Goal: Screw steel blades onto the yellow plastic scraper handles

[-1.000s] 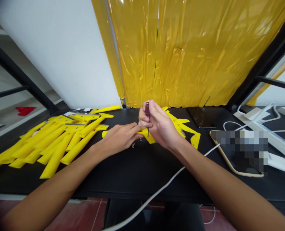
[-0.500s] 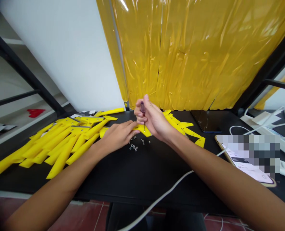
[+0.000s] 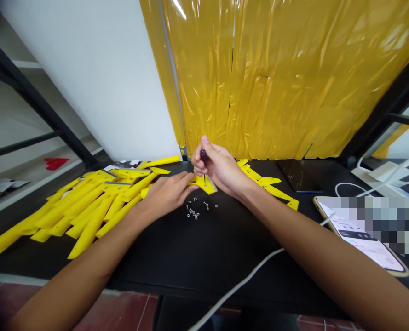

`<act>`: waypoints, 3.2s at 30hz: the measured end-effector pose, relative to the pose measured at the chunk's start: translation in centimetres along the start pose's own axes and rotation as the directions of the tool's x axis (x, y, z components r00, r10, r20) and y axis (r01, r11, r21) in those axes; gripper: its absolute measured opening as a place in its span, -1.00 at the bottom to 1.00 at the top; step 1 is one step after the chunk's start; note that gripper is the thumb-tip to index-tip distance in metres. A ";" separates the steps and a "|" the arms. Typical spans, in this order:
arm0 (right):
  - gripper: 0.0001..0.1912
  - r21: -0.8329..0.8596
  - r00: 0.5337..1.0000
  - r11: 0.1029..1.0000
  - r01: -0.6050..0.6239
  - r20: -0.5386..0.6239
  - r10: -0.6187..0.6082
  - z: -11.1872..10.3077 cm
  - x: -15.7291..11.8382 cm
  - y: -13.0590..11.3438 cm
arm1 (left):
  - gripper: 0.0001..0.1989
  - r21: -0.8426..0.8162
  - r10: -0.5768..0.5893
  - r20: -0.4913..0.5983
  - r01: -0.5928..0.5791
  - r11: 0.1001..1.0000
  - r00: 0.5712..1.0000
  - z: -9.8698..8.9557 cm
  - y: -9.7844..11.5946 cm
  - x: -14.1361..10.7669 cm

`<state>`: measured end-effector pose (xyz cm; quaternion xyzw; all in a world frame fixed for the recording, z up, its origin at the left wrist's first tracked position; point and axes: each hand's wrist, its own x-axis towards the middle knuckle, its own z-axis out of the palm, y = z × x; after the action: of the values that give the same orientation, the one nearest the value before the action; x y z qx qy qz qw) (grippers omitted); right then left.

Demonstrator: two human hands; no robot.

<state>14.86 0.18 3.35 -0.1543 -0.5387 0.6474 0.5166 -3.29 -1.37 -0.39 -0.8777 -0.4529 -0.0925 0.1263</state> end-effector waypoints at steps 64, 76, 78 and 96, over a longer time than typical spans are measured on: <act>-0.78 -0.399 0.973 0.913 -0.090 0.158 0.165 -2.3 0.3 -5.8 | -0.65 -0.083 -0.047 -0.179 0.032 0.996 0.983 0.4 0.4 0.0; -0.74 -0.443 0.986 0.882 0.161 0.044 -0.158 -2.6 1.2 -3.8 | -0.66 -0.163 0.032 -0.126 -0.053 0.985 0.991 0.8 0.1 -0.1; -0.73 -0.454 0.977 0.868 0.199 0.021 -0.213 -3.1 1.5 -3.5 | -0.66 -0.163 0.029 -0.117 -0.048 0.985 0.993 0.7 0.2 -0.1; -0.71 -0.518 0.941 0.787 0.335 0.146 -0.304 -3.9 1.8 -2.8 | -0.67 -0.159 0.030 -0.158 -0.055 0.986 0.987 0.6 0.1 -0.1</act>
<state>18.46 3.47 4.90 -0.1811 -0.7298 0.3784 0.5399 -3.27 -1.31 -1.03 -0.8846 -0.4138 -0.1946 0.0910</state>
